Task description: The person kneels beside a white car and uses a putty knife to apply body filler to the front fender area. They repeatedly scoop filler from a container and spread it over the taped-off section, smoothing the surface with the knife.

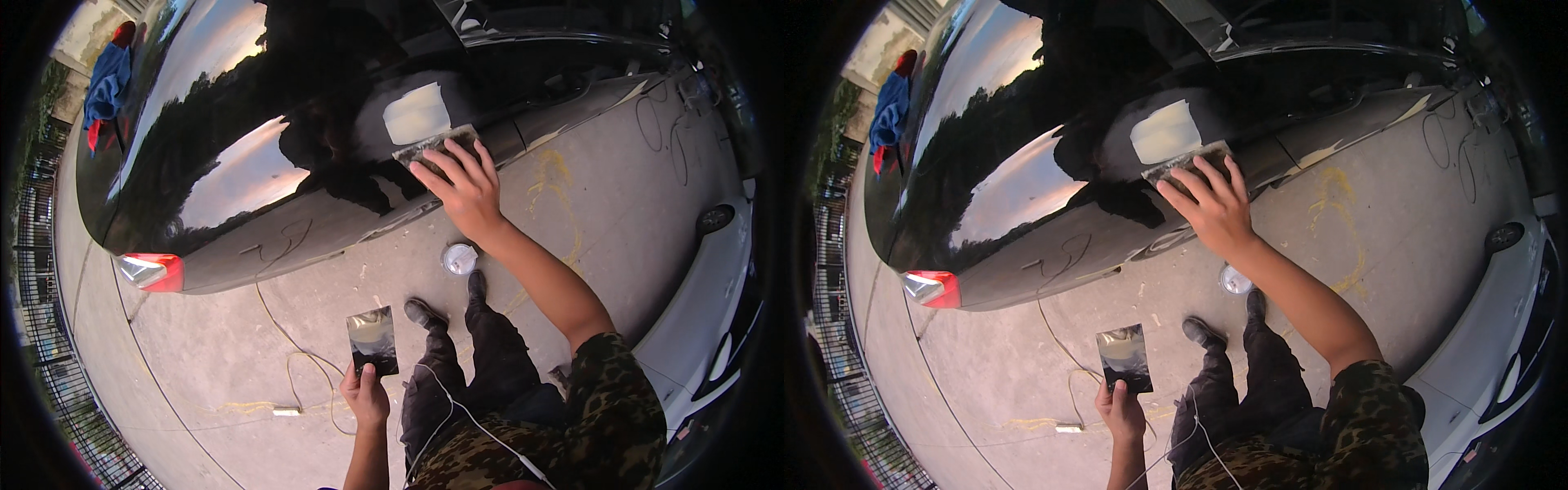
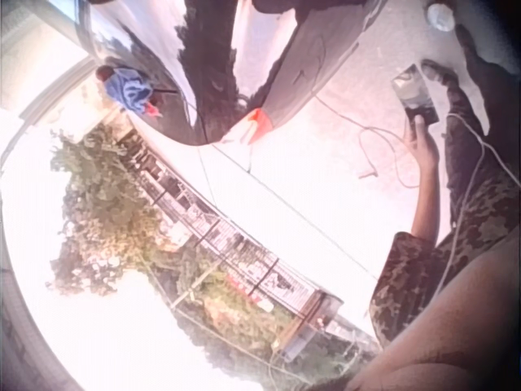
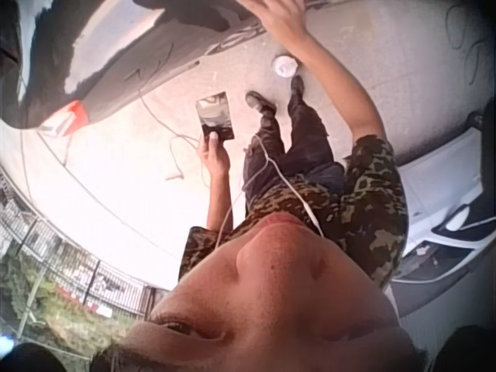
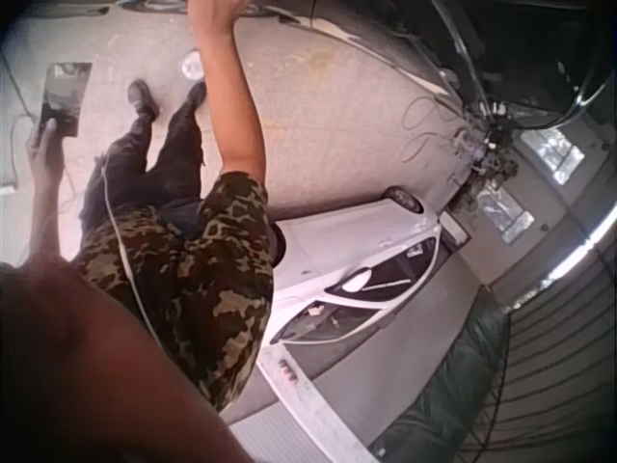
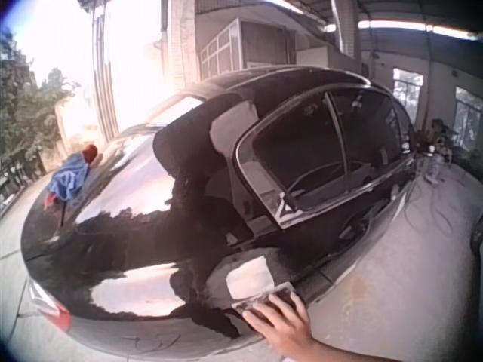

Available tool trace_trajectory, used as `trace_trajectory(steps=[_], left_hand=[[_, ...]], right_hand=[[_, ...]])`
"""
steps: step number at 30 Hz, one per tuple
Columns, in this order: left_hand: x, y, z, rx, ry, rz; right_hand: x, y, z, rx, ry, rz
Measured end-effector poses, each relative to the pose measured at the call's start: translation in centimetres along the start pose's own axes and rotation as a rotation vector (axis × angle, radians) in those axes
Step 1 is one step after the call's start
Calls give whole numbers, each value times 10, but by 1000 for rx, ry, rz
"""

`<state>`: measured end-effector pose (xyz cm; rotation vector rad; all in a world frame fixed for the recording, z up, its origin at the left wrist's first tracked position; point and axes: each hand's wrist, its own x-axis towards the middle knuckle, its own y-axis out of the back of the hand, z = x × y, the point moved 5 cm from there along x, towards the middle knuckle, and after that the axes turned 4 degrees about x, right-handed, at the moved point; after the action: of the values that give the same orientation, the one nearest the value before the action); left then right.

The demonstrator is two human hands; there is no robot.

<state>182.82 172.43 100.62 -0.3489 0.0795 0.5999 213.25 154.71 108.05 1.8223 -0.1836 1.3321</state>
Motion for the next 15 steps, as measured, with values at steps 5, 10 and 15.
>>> trace_trajectory(steps=[5,10,15], left_hand=[[-16,-4,14,6,-3,-5],[-25,-14,26,1,-22,-27],[-12,-13,15,9,-19,-25]], right_hand=[[26,28,4,47,-18,6],[76,29,14,-21,39,112],[60,10,12,-8,53,113]])
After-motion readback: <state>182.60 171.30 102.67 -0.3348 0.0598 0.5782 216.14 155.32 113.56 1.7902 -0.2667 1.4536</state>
